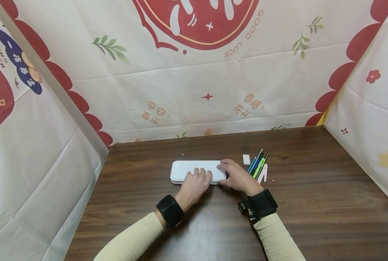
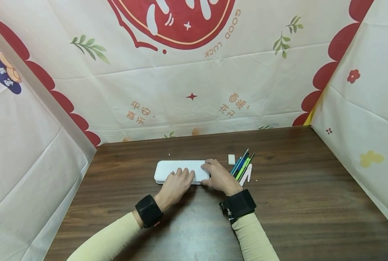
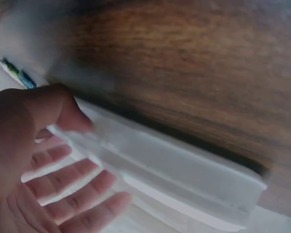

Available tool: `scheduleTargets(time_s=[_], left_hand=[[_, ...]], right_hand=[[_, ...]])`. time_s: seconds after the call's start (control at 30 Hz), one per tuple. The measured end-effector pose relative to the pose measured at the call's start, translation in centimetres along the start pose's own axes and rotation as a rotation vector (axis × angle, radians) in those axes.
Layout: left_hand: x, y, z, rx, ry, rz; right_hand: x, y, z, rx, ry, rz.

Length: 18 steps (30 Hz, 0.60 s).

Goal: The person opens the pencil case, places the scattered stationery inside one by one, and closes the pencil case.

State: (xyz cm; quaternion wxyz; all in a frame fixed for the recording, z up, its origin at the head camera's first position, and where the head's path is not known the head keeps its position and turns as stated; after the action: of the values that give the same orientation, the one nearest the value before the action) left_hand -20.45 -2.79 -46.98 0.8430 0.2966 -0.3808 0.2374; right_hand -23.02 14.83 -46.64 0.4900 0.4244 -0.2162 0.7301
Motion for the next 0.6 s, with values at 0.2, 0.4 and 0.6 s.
scheduleTargets(time_s=[0.2, 0.4, 0.6], left_hand=[[-0.1, -0.3, 0.4, -0.012, -0.074, 0.011], [-0.1, -0.3, 0.7, -0.016, -0.110, -0.006], [-0.3, -0.3, 1.1, -0.005, -0.138, -0.013]], right_hand=[[-0.1, 0.0, -0.3, -0.006, 0.023, 0.008], [-0.1, -0.1, -0.7, 0.005, 0.036, 0.024], [0.1, 0.1, -1.1, 0.079, 0.038, -0.013]])
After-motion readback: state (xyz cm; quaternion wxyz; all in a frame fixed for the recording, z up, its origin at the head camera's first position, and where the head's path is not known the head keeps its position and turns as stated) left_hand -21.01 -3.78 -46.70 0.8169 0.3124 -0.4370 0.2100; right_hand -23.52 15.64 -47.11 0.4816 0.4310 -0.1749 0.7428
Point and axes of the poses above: each hand's wrist, its own y-axis towards the middle knuckle, its own x-axis out of the back of the hand, z = x × y, the point moved 2 cm from there along y, towards the middle knuckle, and after that the axes turned 4 degrees about y, right-handed, at the moved point
